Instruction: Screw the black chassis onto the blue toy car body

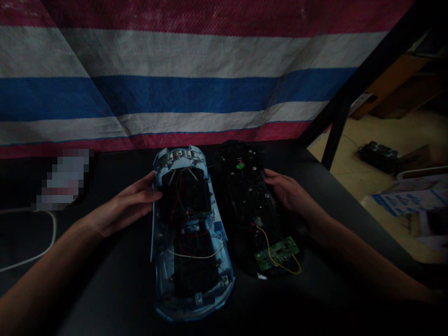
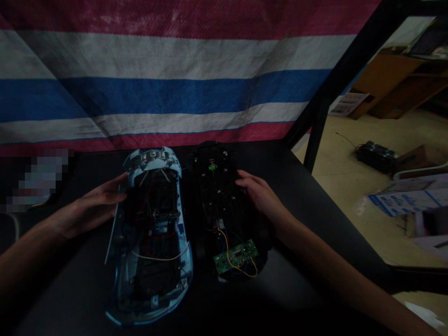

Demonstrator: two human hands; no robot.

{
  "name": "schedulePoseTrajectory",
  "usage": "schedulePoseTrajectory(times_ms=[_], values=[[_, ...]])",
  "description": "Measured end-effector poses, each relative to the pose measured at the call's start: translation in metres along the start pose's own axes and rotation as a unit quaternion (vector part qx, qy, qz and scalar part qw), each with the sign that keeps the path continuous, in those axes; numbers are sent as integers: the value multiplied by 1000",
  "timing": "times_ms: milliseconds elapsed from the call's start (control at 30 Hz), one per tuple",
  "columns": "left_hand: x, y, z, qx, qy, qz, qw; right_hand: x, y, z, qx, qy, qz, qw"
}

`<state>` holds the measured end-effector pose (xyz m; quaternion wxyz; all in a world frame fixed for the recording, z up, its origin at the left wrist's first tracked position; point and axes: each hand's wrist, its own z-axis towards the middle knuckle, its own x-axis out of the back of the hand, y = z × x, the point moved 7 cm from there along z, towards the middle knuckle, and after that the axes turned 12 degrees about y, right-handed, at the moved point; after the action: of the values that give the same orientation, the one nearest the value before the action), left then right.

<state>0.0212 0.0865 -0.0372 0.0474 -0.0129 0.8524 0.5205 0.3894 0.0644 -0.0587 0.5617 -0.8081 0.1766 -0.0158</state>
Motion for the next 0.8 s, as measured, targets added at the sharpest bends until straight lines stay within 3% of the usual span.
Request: schedulePoseTrajectory(times_ms=[467,667,800], values=[[-10,5,-5,-8,-41,-22,999,-2,-5,-1,12,-4,-23,1000],[2,-2,-1,12,4,-4,1000,-8,-6,-6,18,-43,-20,999],[-11,3,-6,6,-63,-8,998,-6,-5,-5,8,-40,-29,999]])
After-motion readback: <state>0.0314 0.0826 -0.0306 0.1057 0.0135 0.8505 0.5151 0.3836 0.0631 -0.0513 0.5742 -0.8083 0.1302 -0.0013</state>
